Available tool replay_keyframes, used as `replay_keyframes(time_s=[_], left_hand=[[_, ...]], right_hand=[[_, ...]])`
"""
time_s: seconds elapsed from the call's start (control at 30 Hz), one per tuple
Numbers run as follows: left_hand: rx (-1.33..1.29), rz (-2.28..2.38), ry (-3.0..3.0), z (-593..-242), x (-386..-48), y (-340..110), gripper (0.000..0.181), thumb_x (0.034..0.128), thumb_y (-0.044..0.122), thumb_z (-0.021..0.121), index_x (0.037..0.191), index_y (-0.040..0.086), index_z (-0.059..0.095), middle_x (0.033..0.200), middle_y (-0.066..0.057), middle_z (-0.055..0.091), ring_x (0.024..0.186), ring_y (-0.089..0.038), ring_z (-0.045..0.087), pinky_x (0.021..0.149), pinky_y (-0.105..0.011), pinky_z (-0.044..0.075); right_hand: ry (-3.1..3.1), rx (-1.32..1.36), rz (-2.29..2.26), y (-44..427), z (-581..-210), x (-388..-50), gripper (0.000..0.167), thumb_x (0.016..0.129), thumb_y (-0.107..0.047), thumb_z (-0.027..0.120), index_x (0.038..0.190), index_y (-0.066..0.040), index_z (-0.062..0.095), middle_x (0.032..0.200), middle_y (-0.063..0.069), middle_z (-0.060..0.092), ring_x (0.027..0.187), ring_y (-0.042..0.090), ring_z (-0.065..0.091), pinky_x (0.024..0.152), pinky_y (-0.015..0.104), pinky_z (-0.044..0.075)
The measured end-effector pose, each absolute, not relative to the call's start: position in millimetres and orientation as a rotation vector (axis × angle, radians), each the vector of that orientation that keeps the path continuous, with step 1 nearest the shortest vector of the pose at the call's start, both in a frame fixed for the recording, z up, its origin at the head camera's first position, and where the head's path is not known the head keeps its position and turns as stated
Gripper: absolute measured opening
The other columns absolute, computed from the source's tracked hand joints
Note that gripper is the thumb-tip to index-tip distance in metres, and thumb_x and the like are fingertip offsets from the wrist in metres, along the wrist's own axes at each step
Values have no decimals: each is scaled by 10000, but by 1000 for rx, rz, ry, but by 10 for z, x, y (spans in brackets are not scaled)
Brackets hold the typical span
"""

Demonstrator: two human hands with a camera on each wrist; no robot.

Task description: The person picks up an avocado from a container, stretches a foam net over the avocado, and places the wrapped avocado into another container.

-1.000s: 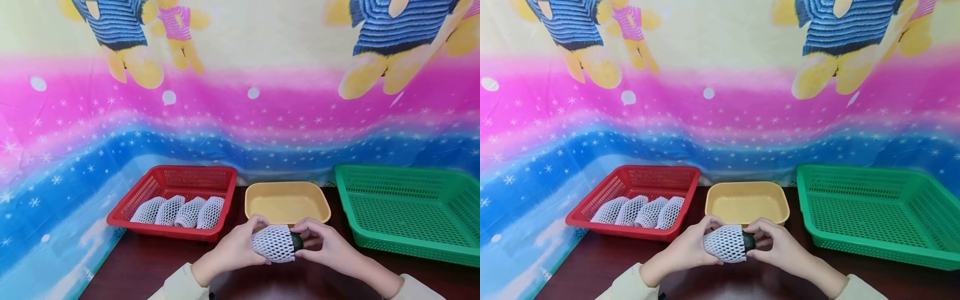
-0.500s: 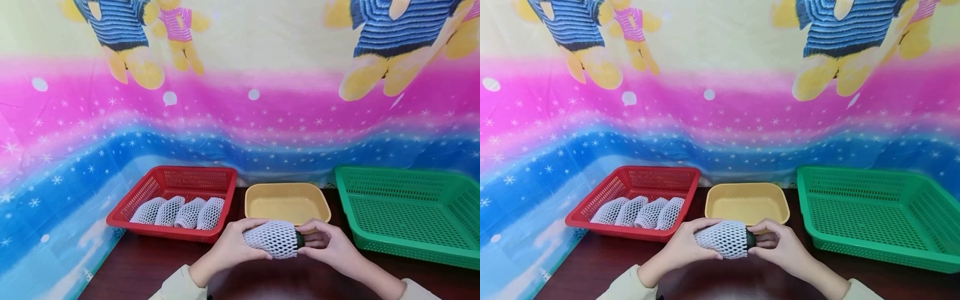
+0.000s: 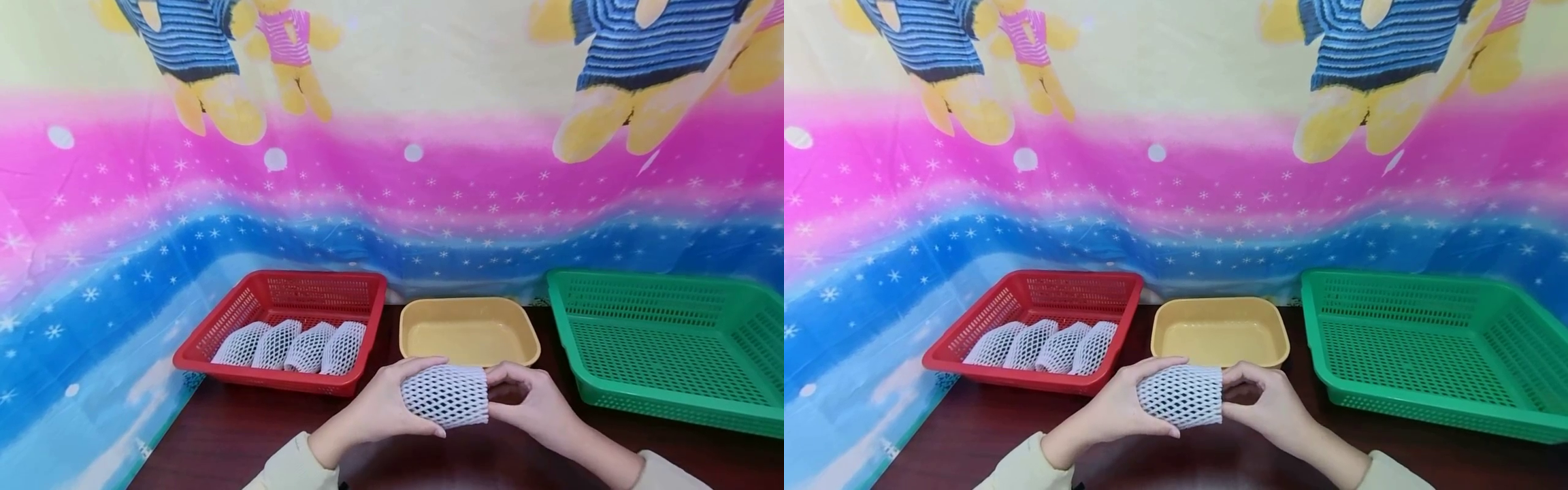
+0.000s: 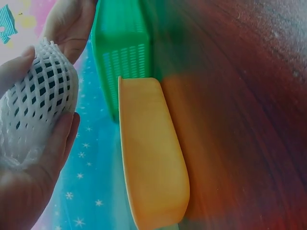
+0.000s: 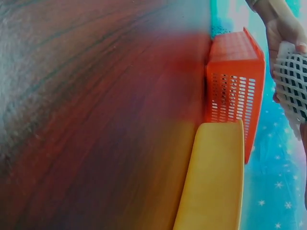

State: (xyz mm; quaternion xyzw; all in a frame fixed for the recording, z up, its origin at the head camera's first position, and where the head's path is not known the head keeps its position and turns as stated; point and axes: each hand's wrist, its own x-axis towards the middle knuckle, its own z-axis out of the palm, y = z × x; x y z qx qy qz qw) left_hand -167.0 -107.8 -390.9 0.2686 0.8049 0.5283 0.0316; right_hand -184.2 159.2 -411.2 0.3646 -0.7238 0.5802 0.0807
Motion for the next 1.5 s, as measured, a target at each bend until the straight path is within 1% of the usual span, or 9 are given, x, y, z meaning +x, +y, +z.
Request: replay_keyframes(time_s=[0.2,0.3,0.43,0.53,0.63,0.9,1.17,1.33,1.5], left_hand=[[851,1607,2485,-3929,-1667,-1100,895,687,169,956,1482,260,554,1383,43,526,1238,-155,503,1000,-328,480],[820,1683,2389,-3919,-1665,-1120,875,718,132,926,1487,233,520,1368,2,520,1227,-171,521,969,-318,512],[740,1791,2295,-3909,-1663,-1124,777,737,93,905,1408,211,532,1309,-15,581,1172,-195,575,890,-316,561],[732,1786,2328,-3915,-1660,-1108,749,723,126,925,1368,239,561,1288,19,610,1165,-206,575,900,-326,555],[741,1757,2351,-3922,-1659,-1092,766,711,148,935,1377,248,569,1290,58,613,1170,-188,568,923,-327,538],[753,1698,2373,-3928,-1683,-1087,794,701,138,940,1401,179,568,1256,72,627,1131,-151,582,911,-315,540],[788,1620,2411,-3934,-1699,-1094,802,701,156,939,1394,292,559,1264,80,625,1124,-122,588,916,-301,538],[845,1514,2530,-3882,-1695,-1095,830,691,216,948,1423,285,563,1275,79,629,1112,-93,587,915,-292,534],[882,1372,2684,-3804,-1680,-1088,774,686,316,948,1368,283,585,1236,98,635,1091,-74,570,905,-299,528]], right_hand=[[-2137,1061,1786,1581,-4200,-1815,328,810,130,786,1049,-78,703,1137,18,716,1013,118,703,826,271,581],[-2078,1085,1786,1587,-4225,-1818,362,795,172,772,1055,-69,699,1134,33,702,1036,107,686,838,264,576],[-1973,1105,1812,1584,-4245,-1812,401,760,231,756,1037,-55,710,1049,57,691,962,119,695,798,273,587],[-1937,1103,1829,1569,-4271,-1788,409,747,252,748,1015,-54,712,1001,57,688,911,122,698,762,283,594],[-1952,1099,1825,1550,-4285,-1766,400,747,249,748,988,-67,703,988,46,685,893,116,696,740,291,599],[-2035,1059,1727,1530,-4227,-1790,387,721,224,780,942,-86,713,966,27,693,840,86,690,688,283,600],[-2080,1086,1651,1542,-4213,-1821,385,717,199,806,947,-96,713,974,11,708,820,70,690,669,267,595],[-2074,1162,1538,1540,-4154,-1850,416,699,196,827,971,-85,687,977,39,702,837,59,678,663,248,589],[-2092,1202,1428,1542,-4059,-1866,426,694,165,853,1001,-84,694,989,79,698,863,59,669,682,220,580]])
